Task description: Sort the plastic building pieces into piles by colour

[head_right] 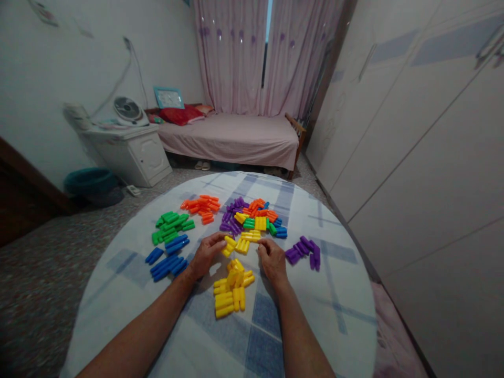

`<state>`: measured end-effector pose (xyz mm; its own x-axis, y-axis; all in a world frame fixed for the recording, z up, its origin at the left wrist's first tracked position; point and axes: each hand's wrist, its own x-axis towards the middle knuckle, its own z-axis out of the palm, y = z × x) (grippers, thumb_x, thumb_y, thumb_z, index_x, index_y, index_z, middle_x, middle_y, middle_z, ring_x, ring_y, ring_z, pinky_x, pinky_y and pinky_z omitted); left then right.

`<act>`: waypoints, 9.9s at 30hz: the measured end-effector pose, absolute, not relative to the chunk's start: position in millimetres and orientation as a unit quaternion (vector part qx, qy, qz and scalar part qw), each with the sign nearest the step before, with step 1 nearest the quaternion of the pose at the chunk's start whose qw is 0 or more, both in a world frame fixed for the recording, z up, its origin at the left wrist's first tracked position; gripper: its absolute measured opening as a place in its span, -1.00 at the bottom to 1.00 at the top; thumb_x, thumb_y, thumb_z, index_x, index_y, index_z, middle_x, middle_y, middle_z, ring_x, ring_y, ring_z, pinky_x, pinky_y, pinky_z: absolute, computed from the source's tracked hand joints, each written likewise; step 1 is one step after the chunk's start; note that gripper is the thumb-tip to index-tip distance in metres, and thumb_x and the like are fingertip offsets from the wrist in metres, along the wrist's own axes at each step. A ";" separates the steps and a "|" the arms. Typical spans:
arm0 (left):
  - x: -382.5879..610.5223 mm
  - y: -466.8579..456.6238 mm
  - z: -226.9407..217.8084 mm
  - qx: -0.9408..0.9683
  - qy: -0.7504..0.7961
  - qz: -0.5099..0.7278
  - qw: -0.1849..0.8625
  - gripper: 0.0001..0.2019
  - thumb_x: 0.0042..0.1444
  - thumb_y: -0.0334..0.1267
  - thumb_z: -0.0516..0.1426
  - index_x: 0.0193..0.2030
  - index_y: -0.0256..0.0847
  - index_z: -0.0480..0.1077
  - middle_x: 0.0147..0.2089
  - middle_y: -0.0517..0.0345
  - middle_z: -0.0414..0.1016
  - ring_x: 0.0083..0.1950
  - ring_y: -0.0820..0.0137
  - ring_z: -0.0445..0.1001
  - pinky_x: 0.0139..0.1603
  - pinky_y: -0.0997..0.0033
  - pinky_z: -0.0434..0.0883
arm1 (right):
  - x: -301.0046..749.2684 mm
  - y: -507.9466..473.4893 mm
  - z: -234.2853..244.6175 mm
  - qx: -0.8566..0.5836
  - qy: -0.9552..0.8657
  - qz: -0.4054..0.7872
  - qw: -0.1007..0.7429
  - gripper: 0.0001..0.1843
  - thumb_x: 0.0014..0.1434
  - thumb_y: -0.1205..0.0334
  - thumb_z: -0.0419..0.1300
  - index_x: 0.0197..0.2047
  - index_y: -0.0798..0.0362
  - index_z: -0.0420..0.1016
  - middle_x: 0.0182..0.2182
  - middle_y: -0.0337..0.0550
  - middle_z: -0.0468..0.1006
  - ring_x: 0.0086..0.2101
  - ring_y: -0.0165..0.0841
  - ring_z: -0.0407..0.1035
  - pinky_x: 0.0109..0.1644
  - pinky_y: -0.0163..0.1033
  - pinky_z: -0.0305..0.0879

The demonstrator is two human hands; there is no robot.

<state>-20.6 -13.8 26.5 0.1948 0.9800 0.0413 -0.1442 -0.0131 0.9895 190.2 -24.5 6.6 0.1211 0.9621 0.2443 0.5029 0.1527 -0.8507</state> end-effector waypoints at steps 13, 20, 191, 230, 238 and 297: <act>-27.6 -23.8 36.5 0.623 0.337 0.281 0.647 -0.69 -0.06 -0.11 0.23 -0.21 -0.25 0.55 -0.30 0.04 0.56 -0.33 0.38 0.46 -0.32 0.47 0.32 | 188.5 -25.3 8.3 -0.596 -0.653 0.211 0.417 -0.72 0.10 0.19 0.03 -0.21 0.05 0.51 -0.26 -0.12 0.57 -0.24 -0.28 0.41 -0.11 -0.19 0.27; -25.8 -18.5 36.6 0.590 0.394 0.412 0.572 -0.74 0.02 -0.13 0.15 -0.28 -0.27 0.54 -0.46 0.12 0.49 -0.38 0.43 0.42 -0.27 0.47 0.33 | 190.9 -20.5 -0.1 -0.588 -0.634 0.181 0.469 -0.69 0.14 0.23 -0.01 -0.12 0.11 0.45 -0.22 -0.04 0.52 -0.23 -0.28 0.39 -0.13 -0.18 0.31; -6.3 -13.4 6.1 0.665 0.475 0.427 0.387 -0.67 -0.05 -0.40 0.09 -0.10 -0.26 0.47 -0.24 0.09 0.47 -0.26 0.42 0.41 -0.22 0.44 0.35 | 180.3 -30.1 14.1 -0.521 -0.671 0.364 0.383 -0.75 0.10 0.17 0.10 -0.21 0.03 0.54 -0.24 -0.15 0.57 -0.23 -0.32 0.43 -0.12 -0.23 0.31; -7.6 -20.1 14.3 0.726 0.407 0.348 0.432 -0.81 0.05 -0.22 0.10 -0.35 -0.29 0.47 -0.36 0.12 0.47 -0.30 0.43 0.40 -0.24 0.47 0.33 | 178.1 -30.6 11.8 -0.539 -0.694 0.289 0.380 -0.73 0.13 0.24 0.02 -0.22 0.03 0.54 -0.24 -0.14 0.58 -0.19 -0.30 0.41 -0.08 -0.20 0.28; -7.3 -19.3 12.3 0.727 0.424 0.357 0.406 -0.74 0.12 -0.15 0.05 -0.35 -0.28 0.48 -0.38 0.13 0.47 -0.32 0.42 0.39 -0.25 0.47 0.33 | 177.9 -30.7 11.8 -0.535 -0.700 0.283 0.380 -0.73 0.13 0.24 0.02 -0.22 0.02 0.54 -0.23 -0.14 0.57 -0.18 -0.29 0.41 -0.06 -0.19 0.28; -7.5 -19.2 9.1 0.755 0.416 0.346 0.371 -0.74 0.16 -0.20 0.00 -0.35 -0.27 0.45 -0.37 0.15 0.45 -0.30 0.43 0.38 -0.25 0.50 0.29 | 177.8 -30.4 10.0 -0.542 -0.701 0.273 0.374 -0.74 0.14 0.26 0.02 -0.22 0.04 0.53 -0.24 -0.14 0.58 -0.19 -0.30 0.42 -0.09 -0.22 0.28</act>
<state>-7.5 -19.2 9.1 0.4146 0.8846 0.2133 0.3717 -0.3786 0.8477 177.8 -30.4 10.0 -0.1329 0.9642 0.2296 0.5556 0.2643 -0.7883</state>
